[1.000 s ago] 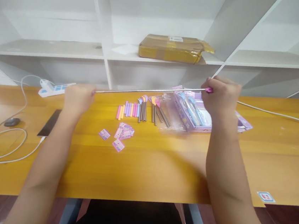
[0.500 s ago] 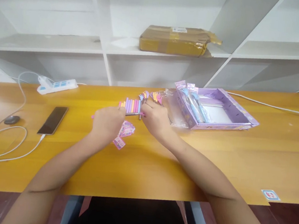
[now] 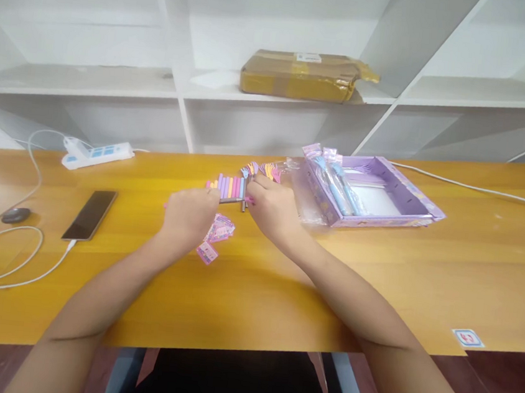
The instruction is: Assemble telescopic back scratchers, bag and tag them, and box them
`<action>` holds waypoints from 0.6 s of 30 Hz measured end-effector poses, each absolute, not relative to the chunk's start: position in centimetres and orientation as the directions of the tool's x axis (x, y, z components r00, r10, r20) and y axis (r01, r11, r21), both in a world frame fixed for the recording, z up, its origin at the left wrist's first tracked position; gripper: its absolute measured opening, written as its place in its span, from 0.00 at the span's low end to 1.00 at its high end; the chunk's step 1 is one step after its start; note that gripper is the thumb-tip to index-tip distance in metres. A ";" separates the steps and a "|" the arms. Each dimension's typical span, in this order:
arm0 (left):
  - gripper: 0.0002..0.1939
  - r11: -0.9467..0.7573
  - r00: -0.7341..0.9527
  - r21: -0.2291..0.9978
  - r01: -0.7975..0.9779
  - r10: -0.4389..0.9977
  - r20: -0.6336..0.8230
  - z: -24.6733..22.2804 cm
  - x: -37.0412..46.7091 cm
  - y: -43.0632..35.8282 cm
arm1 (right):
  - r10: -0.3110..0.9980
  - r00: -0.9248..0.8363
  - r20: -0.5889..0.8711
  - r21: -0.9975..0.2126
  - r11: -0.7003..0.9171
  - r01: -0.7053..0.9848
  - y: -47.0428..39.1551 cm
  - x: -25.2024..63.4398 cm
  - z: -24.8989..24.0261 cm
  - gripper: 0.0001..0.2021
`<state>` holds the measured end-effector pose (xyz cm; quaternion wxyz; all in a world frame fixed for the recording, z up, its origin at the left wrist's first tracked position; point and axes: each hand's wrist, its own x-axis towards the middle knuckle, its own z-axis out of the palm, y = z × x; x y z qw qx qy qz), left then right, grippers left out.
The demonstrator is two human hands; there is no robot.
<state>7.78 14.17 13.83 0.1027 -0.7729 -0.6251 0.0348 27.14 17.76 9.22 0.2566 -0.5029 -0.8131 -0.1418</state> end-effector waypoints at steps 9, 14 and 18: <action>0.18 -0.234 0.261 -0.212 0.949 0.959 0.112 12.7 6.9 15.5 | 0.780 -0.376 0.501 -0.043 0.456 0.889 17.7 27.1 9.7 0.15; 0.16 -0.270 0.289 -0.205 0.941 0.955 0.071 13.0 6.5 16.1 | 0.837 -0.411 0.361 -0.027 0.450 0.893 17.7 27.1 10.5 0.14; 0.15 -0.322 0.339 -0.184 0.929 0.938 0.069 13.0 6.2 16.5 | 0.861 -0.445 0.247 -0.027 0.465 0.885 17.7 27.5 11.7 0.15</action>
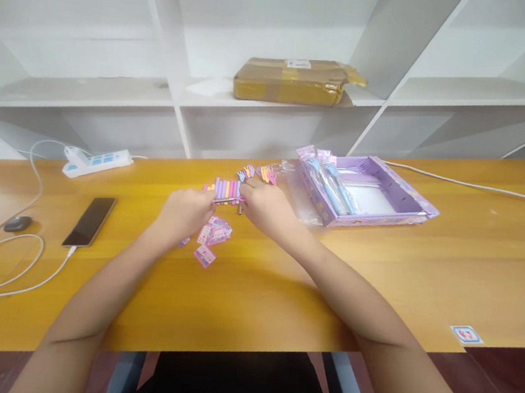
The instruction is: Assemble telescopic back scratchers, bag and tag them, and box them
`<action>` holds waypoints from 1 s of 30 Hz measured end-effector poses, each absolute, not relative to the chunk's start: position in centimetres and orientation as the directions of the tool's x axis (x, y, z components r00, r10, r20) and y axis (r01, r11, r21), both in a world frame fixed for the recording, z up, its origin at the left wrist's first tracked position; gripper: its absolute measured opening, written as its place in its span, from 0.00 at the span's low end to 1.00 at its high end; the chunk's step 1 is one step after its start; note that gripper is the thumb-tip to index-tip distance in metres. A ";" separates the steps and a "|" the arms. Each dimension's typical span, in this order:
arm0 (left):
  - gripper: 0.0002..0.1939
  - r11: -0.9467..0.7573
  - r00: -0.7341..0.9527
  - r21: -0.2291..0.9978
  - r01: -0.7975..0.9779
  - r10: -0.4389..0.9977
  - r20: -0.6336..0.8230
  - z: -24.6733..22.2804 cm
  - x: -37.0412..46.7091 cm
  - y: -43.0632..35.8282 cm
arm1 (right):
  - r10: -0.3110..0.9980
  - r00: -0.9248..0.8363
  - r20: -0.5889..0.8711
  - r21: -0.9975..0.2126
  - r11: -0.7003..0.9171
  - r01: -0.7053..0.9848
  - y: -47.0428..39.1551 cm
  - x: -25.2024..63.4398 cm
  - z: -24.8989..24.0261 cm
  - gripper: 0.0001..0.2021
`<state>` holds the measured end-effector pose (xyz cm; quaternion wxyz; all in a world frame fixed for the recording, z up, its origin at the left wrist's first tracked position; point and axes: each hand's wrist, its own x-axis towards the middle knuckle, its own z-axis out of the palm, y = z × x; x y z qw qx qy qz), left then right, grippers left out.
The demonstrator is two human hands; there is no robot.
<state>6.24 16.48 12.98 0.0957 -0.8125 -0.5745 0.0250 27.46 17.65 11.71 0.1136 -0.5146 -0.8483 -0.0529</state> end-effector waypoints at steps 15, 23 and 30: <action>0.14 -0.462 0.460 0.006 0.887 0.885 0.067 11.9 6.4 16.6 | 0.914 -0.390 0.112 -0.025 0.394 0.919 18.9 29.1 11.7 0.14; 0.16 -0.385 0.386 -0.051 0.922 0.922 0.030 11.6 5.5 17.9 | 0.977 -0.194 -0.090 0.024 0.197 0.980 19.3 30.5 12.0 0.22; 0.17 -0.372 0.372 -0.045 0.927 0.928 -0.001 11.4 5.4 18.3 | 0.991 -0.105 -0.083 0.039 0.109 0.993 21.2 31.6 11.0 0.22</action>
